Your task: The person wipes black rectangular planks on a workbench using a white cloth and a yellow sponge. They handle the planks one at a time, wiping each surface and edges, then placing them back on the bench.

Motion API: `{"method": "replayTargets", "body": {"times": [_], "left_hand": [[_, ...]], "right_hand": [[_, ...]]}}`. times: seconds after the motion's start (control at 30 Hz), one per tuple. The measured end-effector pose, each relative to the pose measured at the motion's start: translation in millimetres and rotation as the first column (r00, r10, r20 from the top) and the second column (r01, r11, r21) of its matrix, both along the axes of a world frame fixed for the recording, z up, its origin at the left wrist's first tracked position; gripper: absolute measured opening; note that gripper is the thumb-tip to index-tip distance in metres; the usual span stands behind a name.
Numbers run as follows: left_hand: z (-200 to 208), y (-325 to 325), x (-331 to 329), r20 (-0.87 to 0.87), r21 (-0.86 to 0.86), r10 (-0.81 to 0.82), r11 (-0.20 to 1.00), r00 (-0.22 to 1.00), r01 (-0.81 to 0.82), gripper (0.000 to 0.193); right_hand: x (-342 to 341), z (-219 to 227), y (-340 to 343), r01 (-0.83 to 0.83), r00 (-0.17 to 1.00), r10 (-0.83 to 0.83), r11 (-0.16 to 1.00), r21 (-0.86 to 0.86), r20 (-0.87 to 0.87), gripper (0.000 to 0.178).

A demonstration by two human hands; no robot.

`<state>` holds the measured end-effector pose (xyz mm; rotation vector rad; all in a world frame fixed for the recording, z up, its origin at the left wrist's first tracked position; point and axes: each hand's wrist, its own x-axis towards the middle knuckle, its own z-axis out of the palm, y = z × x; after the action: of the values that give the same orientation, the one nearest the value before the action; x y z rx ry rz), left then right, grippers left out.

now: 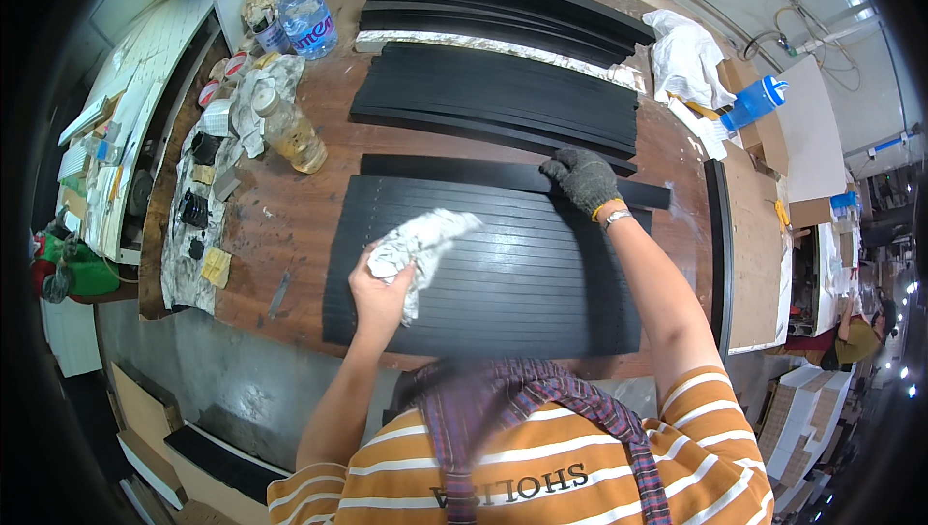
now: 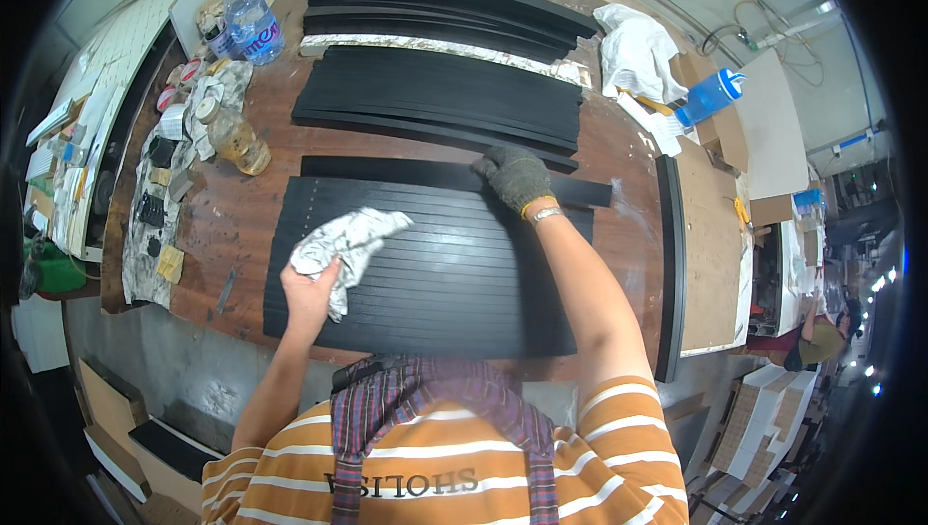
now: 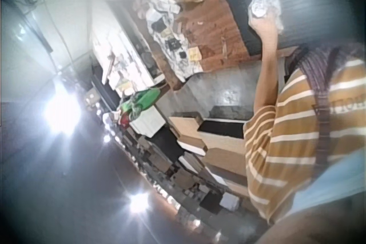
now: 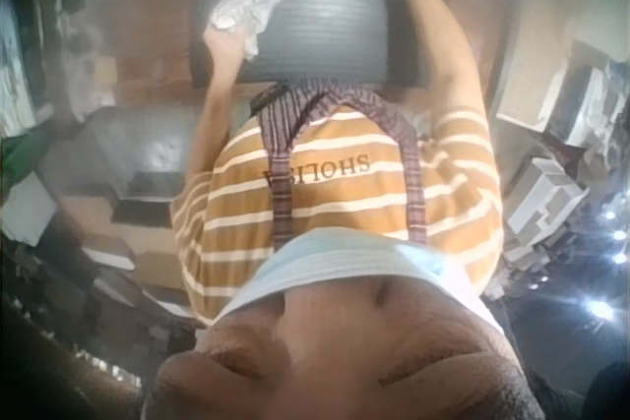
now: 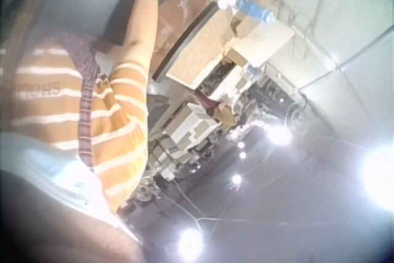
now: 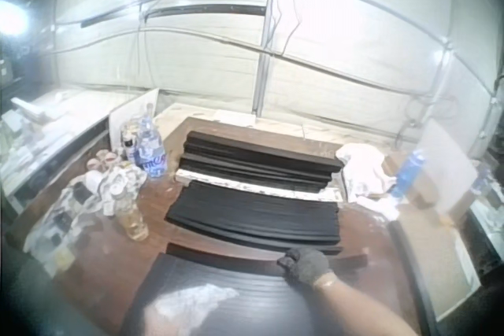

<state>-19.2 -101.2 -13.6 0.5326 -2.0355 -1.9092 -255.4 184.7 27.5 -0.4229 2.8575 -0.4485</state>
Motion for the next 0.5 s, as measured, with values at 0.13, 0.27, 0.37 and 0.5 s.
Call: {"method": "replayTargets", "body": {"times": [0.13, 0.27, 0.37, 0.5], "left_hand": [[58.9, 13.1, -26.2, -0.364, -0.444, -0.046, 0.887, 0.93, -0.13, 0.054], [84.1, 76.0, -46.1, -0.118, -0.9, -0.474, 0.423, 0.873, 0.108, 0.05], [74.3, 70.8, -52.3, -0.182, -0.964, -0.644, 0.266, 0.743, -0.006, 0.042], [71.1, -39.0, -80.6, -0.166, -0.956, -0.486, 0.293, 0.858, -0.019, 0.028]], "right_hand": [[40.2, 54.3, 15.7, -0.121, 0.992, 0.122, 0.992, 0.044, -0.021, 0.063], [113.6, 78.1, 14.5, -0.188, 0.976, 0.197, 0.978, -0.095, 0.089, 0.056], [166.6, 93.8, 27.0, -0.137, 0.987, 0.133, 0.99, -0.04, -0.095, 0.043], [213.5, 110.0, 58.9, 0.042, 0.998, -0.038, 0.994, -0.101, 0.04, 0.059]]}}
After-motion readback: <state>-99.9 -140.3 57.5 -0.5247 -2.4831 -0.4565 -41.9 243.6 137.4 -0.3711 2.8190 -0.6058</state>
